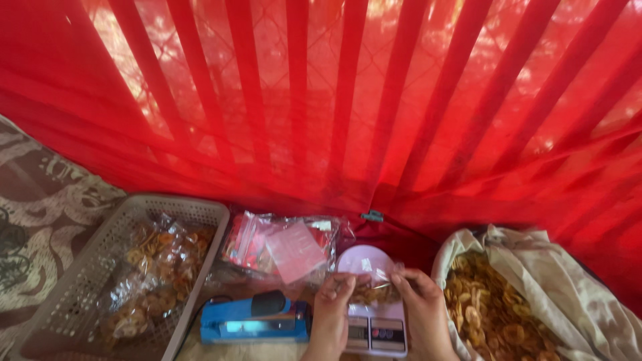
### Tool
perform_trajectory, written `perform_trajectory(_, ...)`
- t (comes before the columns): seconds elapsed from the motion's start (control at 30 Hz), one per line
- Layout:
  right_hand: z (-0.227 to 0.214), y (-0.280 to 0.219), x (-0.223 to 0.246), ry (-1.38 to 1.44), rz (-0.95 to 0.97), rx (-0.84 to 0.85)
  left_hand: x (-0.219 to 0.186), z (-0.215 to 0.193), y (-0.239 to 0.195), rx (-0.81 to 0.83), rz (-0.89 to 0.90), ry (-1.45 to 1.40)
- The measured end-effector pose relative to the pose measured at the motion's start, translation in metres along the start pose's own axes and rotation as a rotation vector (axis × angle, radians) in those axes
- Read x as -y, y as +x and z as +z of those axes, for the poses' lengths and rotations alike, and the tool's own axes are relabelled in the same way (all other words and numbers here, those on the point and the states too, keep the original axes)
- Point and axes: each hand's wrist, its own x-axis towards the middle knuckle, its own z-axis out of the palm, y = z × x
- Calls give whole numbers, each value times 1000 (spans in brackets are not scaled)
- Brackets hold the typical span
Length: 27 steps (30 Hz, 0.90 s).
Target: The person weighs dried fruit slices on a digital scale and places them into small plastic bags. They then use a handheld heat sealer to seal the bags and place the finished packages into a plastic basket. The process is repeated for multiple units.
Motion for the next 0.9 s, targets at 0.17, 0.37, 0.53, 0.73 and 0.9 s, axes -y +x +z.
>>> perform_trajectory(0.17, 8, -4, 9, 104, 126, 44, 6, 3, 6, -3, -9, -81)
perform_trajectory(0.37, 10, 1, 10, 207, 172, 57, 5, -1, 10, -31, -14, -100)
perform_trajectory(0.53, 19, 1, 24, 180, 62, 72, 12, -9, -1, 26, -189, 8)
perform_trajectory(0.73, 25, -16, 42, 87, 50, 31, 21, -12, -3, 190, -159, -28)
perform_trajectory(0.9, 25, -14, 23, 78, 4, 42, -1, 14, -11, 173, 15, 270)
